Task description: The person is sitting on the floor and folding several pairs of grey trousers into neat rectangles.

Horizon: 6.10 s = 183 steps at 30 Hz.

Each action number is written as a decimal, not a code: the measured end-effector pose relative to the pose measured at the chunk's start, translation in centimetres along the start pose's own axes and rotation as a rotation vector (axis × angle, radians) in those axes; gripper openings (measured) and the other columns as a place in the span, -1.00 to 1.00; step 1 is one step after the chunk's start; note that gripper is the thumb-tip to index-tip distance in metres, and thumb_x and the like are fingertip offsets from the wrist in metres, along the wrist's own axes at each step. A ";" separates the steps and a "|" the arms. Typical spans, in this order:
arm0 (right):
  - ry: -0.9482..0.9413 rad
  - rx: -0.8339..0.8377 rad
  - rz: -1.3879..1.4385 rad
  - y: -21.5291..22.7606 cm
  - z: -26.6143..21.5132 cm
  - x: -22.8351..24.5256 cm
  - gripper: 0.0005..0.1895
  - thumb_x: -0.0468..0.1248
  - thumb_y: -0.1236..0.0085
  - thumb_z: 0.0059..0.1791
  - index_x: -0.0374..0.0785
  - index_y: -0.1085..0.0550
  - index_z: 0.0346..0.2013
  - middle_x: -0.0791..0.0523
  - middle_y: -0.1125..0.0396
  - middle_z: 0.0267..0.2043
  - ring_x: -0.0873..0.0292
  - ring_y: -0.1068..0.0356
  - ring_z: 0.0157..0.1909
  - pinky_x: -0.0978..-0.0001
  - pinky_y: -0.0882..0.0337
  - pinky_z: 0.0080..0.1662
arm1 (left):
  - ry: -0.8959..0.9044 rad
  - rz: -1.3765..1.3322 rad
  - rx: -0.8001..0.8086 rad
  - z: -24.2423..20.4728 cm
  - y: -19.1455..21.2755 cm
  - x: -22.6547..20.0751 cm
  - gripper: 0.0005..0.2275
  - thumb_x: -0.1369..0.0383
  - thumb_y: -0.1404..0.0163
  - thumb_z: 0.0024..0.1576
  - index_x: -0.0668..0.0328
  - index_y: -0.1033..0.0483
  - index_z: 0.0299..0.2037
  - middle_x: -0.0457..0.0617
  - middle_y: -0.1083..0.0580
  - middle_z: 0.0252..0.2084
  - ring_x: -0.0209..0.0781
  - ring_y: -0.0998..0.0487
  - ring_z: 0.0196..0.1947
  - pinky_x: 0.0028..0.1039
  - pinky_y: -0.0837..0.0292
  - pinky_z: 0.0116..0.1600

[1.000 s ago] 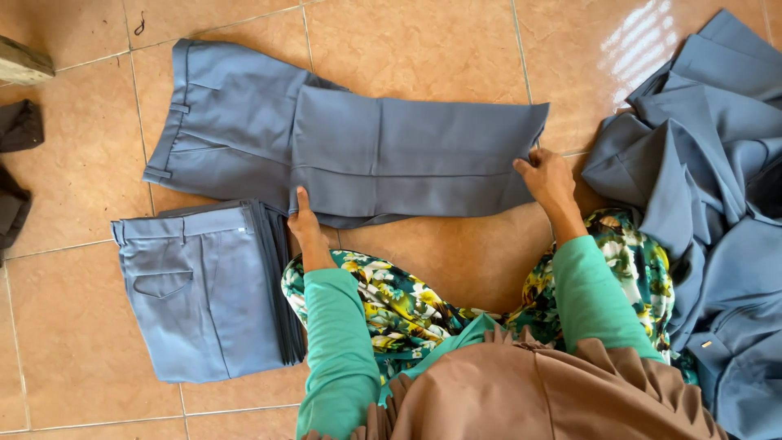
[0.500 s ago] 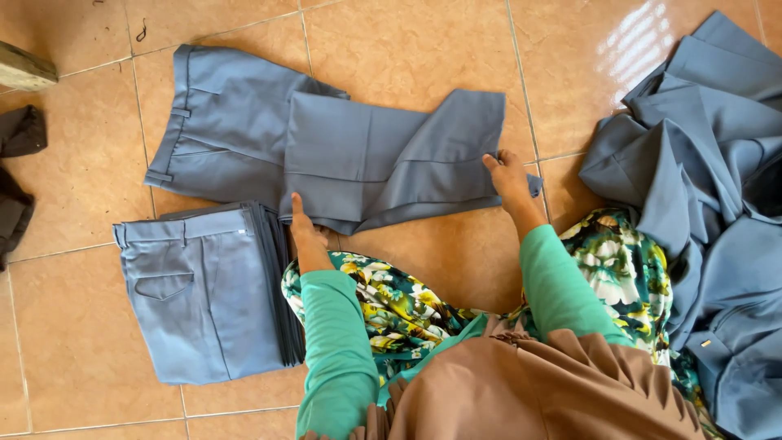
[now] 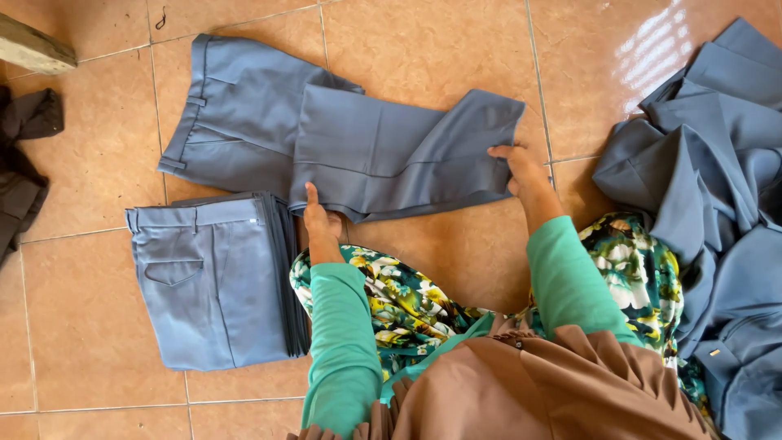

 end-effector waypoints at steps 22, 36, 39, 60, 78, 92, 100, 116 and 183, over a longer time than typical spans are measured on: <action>0.125 -0.147 -0.580 7.2 -3.2 1.1 -0.60 -0.21 -0.41 -0.12 -0.17 -0.57 -0.01 -0.07 -0.49 -0.14 -0.15 -0.49 -0.01 -0.14 -0.50 -0.19 | -0.244 0.512 -0.342 6.0 4.2 2.8 -0.16 0.18 -0.27 0.11 0.23 0.09 0.45 0.29 -0.11 0.42 0.31 -0.31 0.34 0.06 -0.54 0.18; 0.155 -0.030 -0.937 10.9 -1.0 1.2 -0.76 -0.17 -0.27 -0.12 -0.03 -0.65 -0.16 -0.05 -0.50 -0.29 -0.15 -0.51 -0.17 -0.05 -0.52 -0.34 | -0.310 0.543 -0.399 10.2 7.1 4.3 -0.17 0.38 -0.12 0.12 0.28 0.23 0.50 0.35 0.02 0.50 0.26 -0.19 0.43 -0.07 -0.40 0.36; 0.031 0.090 -0.404 7.2 -5.2 2.7 -0.60 -0.31 -0.15 -0.12 -0.27 -0.54 0.02 -0.02 -0.42 -0.19 0.03 -0.43 -0.29 0.19 -0.54 -0.31 | -0.566 0.782 -0.460 -1.5 2.4 -0.5 -0.11 0.51 -0.09 0.14 0.50 0.42 0.50 0.71 0.21 0.42 0.75 0.02 0.40 0.32 0.02 0.47; 0.041 -0.348 -0.899 15.3 0.9 -6.8 -0.20 0.23 -0.41 -0.12 -0.21 -0.42 0.19 -0.10 -0.37 0.09 -0.28 -0.33 0.19 -0.36 -0.37 0.05 | -0.794 1.596 0.273 -5.2 -5.7 7.7 -0.50 0.54 -0.13 0.02 -0.08 -0.43 0.20 0.10 -0.34 0.06 0.27 -0.44 0.09 -0.08 -0.38 0.23; -0.027 -0.292 -0.934 10.8 -2.8 -4.8 -0.26 0.10 -0.41 -0.15 -0.26 -0.35 0.13 -0.14 -0.30 0.14 -0.27 -0.28 0.25 -0.25 -0.31 0.13 | -1.105 1.788 0.295 -11.7 -6.5 3.8 -0.96 0.26 -0.09 0.11 -0.16 -0.54 -0.27 -0.16 -0.34 0.04 0.00 -0.37 0.14 -0.16 -0.35 0.13; 0.036 -0.004 0.133 12.2 -5.3 0.5 -0.34 -0.34 -0.44 -0.22 -0.20 -0.43 0.16 0.15 -0.42 -0.03 0.08 -0.47 0.04 0.16 -0.52 -0.02 | -0.666 1.999 0.479 -9.9 -7.2 10.8 -0.21 0.47 -0.14 0.01 0.00 0.00 0.48 0.20 -0.31 0.16 0.25 -0.38 0.18 0.04 -0.38 0.19; 0.271 0.142 0.340 9.2 -16.8 17.4 -0.51 -0.47 -0.14 -0.13 -0.25 -0.43 0.11 0.13 -0.45 -0.07 0.34 -0.44 -0.28 0.68 -0.48 -0.19 | -0.970 1.771 0.678 -18.8 -15.4 25.1 -0.25 0.48 0.02 -0.02 0.11 -0.05 0.48 0.25 -0.29 0.03 0.22 -0.37 -0.15 -0.06 -0.39 -0.08; 0.160 0.421 -0.208 -11.6 -5.6 0.3 -0.11 -0.37 -0.31 -0.06 -0.28 -0.06 0.48 -0.08 -0.27 -0.10 0.08 -0.42 -0.18 0.20 -0.63 -0.26 | -0.356 0.315 0.509 -8.2 -6.0 42.3 -0.57 0.48 0.04 0.08 0.41 -0.38 0.20 0.17 -0.33 0.12 0.00 -0.28 0.21 -0.19 -0.07 0.41; 0.203 0.133 0.305 8.8 -16.9 11.1 -0.45 -0.36 -0.07 -0.08 -0.29 -0.41 0.23 0.16 -0.40 -0.04 0.35 -0.37 -0.19 0.65 -0.36 -0.10 | -0.897 1.509 0.367 -13.0 -10.4 18.8 -0.58 0.55 0.11 0.13 0.15 -0.41 0.24 0.15 -0.35 0.08 0.19 -0.42 -0.04 -0.11 -0.46 0.02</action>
Point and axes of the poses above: each hand's wrist, its own z-axis towards the middle knuckle, its own y-axis out of the back of the hand, x = y × z, the point moved 6 cm from there along z, towards the middle knuckle
